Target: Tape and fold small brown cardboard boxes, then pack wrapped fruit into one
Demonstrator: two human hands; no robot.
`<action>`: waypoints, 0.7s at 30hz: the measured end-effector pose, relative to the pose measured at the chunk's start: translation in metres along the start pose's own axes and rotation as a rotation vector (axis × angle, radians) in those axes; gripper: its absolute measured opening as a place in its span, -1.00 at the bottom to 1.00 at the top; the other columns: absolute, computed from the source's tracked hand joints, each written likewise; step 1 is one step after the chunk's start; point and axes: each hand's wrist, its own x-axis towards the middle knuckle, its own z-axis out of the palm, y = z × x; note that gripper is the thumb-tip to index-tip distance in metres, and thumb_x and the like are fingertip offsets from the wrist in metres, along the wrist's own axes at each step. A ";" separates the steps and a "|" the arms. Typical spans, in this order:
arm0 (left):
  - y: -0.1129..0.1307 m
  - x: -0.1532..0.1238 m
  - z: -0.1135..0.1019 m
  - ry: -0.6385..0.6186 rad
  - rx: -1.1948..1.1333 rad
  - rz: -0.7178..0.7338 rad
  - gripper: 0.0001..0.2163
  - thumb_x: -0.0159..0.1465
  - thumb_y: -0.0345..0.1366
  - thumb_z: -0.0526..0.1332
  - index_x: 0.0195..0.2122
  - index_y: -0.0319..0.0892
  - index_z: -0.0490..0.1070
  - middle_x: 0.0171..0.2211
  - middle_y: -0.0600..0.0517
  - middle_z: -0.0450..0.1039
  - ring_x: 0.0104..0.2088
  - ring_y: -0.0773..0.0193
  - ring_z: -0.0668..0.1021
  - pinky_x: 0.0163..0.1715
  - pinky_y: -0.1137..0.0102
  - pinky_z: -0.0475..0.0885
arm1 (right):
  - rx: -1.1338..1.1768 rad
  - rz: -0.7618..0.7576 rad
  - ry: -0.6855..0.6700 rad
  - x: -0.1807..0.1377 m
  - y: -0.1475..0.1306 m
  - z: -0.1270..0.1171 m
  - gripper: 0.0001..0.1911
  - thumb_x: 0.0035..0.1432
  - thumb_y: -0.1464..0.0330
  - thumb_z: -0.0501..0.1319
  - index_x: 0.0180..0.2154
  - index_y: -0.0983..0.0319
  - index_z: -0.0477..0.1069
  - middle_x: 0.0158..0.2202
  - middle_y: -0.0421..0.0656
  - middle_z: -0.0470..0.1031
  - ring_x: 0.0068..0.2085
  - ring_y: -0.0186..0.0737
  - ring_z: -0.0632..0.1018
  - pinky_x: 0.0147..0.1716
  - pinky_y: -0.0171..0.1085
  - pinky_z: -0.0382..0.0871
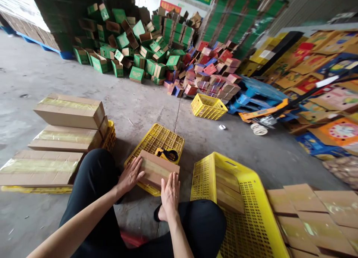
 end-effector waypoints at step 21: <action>-0.006 0.014 -0.019 -0.144 -0.893 -0.273 -0.17 0.45 0.33 -0.16 0.57 -0.10 -0.12 0.58 -0.11 -0.19 0.55 0.00 -0.05 0.51 0.03 -0.09 | 0.247 -0.332 -0.179 0.053 -0.133 0.045 -0.36 0.44 0.52 -0.07 0.49 0.26 0.08 0.40 0.06 0.35 0.40 -0.03 0.38 0.38 0.04 0.28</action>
